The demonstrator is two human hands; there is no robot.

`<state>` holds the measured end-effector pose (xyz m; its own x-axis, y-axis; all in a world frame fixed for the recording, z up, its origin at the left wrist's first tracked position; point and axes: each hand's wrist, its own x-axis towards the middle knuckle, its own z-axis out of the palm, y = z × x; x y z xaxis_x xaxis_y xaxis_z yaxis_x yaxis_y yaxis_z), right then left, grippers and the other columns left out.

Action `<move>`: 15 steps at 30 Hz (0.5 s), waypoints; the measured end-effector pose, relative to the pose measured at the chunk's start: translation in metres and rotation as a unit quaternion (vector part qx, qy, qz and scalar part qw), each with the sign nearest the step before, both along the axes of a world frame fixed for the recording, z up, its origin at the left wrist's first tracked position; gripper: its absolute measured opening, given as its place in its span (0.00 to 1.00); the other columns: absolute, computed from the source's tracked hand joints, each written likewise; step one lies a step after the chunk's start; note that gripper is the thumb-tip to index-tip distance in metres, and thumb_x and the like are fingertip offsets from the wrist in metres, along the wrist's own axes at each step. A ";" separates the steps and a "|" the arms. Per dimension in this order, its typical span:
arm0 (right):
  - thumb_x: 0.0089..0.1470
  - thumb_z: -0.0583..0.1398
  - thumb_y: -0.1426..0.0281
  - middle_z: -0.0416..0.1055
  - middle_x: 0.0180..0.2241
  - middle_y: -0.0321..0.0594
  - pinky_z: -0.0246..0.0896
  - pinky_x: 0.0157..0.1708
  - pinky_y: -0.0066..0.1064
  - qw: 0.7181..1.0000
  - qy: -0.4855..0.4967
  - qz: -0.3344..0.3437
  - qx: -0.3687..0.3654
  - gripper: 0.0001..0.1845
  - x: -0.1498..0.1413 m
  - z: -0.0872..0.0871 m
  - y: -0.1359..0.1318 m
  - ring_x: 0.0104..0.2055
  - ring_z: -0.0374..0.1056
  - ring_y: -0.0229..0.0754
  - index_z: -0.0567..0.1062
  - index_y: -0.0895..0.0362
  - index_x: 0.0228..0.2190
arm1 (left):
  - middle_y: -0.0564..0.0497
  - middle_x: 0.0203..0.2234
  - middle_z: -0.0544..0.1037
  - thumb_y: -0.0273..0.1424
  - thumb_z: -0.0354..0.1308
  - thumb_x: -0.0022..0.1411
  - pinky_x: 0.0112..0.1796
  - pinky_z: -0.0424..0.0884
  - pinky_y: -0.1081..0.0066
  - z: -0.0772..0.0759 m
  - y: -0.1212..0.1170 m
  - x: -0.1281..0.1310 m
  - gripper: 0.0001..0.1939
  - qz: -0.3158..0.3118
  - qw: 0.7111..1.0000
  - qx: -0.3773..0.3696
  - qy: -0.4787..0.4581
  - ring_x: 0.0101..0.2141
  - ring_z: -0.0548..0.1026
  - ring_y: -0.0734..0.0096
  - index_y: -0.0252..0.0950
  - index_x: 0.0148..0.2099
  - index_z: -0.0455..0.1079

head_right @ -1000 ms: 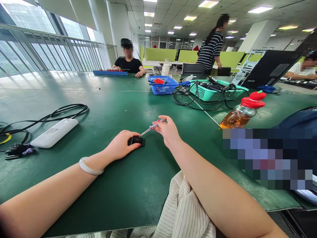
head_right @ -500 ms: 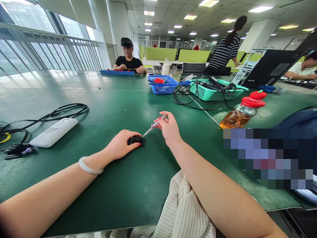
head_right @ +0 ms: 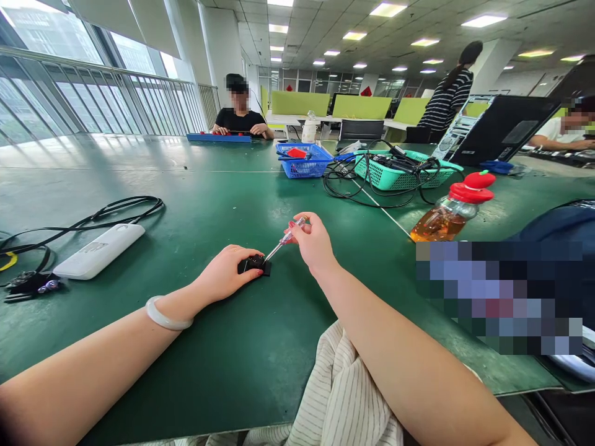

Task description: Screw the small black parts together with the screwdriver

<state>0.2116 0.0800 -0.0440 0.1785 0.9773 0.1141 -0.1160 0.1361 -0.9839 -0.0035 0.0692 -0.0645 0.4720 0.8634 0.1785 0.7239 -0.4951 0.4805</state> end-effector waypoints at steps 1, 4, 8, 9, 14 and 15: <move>0.46 0.70 0.60 0.74 0.26 0.30 0.77 0.40 0.38 1.000 0.001 0.005 -0.007 0.18 0.000 0.000 0.000 0.35 0.78 0.42 0.69 0.51 0.35 | 0.49 0.48 0.83 0.42 0.60 0.64 0.56 0.71 0.52 0.000 0.000 0.000 0.17 0.001 1.000 -0.002 0.000 0.52 0.75 0.51 0.44 0.52 0.79; 0.48 0.70 0.63 0.74 0.25 0.29 0.77 0.38 0.36 0.999 0.007 0.009 -0.033 0.16 -0.001 0.000 0.000 0.31 0.77 0.39 0.69 0.51 0.33 | 0.48 0.48 0.83 0.42 0.61 0.64 0.56 0.71 0.51 -0.001 0.001 0.000 0.18 0.002 1.000 -0.005 -0.001 0.52 0.74 0.50 0.44 0.53 0.79; 0.53 0.69 0.66 0.76 0.24 0.30 0.78 0.38 0.35 0.997 0.014 0.016 -0.074 0.13 -0.001 0.001 -0.001 0.25 0.76 0.37 0.68 0.52 0.30 | 0.48 0.48 0.83 0.42 0.61 0.64 0.55 0.72 0.52 -0.001 0.000 0.000 0.18 0.006 1.000 -0.007 -0.002 0.52 0.75 0.50 0.43 0.53 0.78; 0.54 0.69 0.67 0.77 0.25 0.30 0.79 0.39 0.36 0.996 0.015 0.020 -0.084 0.13 -0.001 0.001 -0.002 0.25 0.76 0.37 0.68 0.52 0.29 | 0.48 0.48 0.83 0.42 0.60 0.64 0.55 0.72 0.52 -0.001 0.000 0.000 0.17 0.006 1.000 -0.007 -0.005 0.52 0.75 0.50 0.43 0.53 0.78; 0.55 0.68 0.71 0.78 0.28 0.33 0.80 0.41 0.37 0.991 0.032 0.019 -0.126 0.14 -0.003 0.002 -0.003 0.25 0.77 0.37 0.67 0.53 0.28 | 0.47 0.47 0.83 0.41 0.60 0.64 0.55 0.72 0.52 0.000 -0.001 -0.001 0.17 0.004 1.000 -0.009 -0.004 0.52 0.75 0.51 0.43 0.53 0.78; 0.56 0.68 0.71 0.78 0.28 0.33 0.80 0.41 0.37 0.991 0.035 0.014 -0.127 0.13 -0.003 0.002 -0.003 0.25 0.77 0.37 0.67 0.53 0.28 | 0.47 0.47 0.82 0.40 0.60 0.64 0.55 0.72 0.52 0.000 -0.001 -0.001 0.17 0.007 1.000 -0.011 -0.002 0.52 0.75 0.50 0.43 0.53 0.78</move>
<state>0.2086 0.0765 -0.0415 0.1494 0.9777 -0.1478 -0.1857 -0.1190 -0.9754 -0.0041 0.0685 -0.0644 0.4592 0.8734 0.1623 0.7284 -0.4748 0.4940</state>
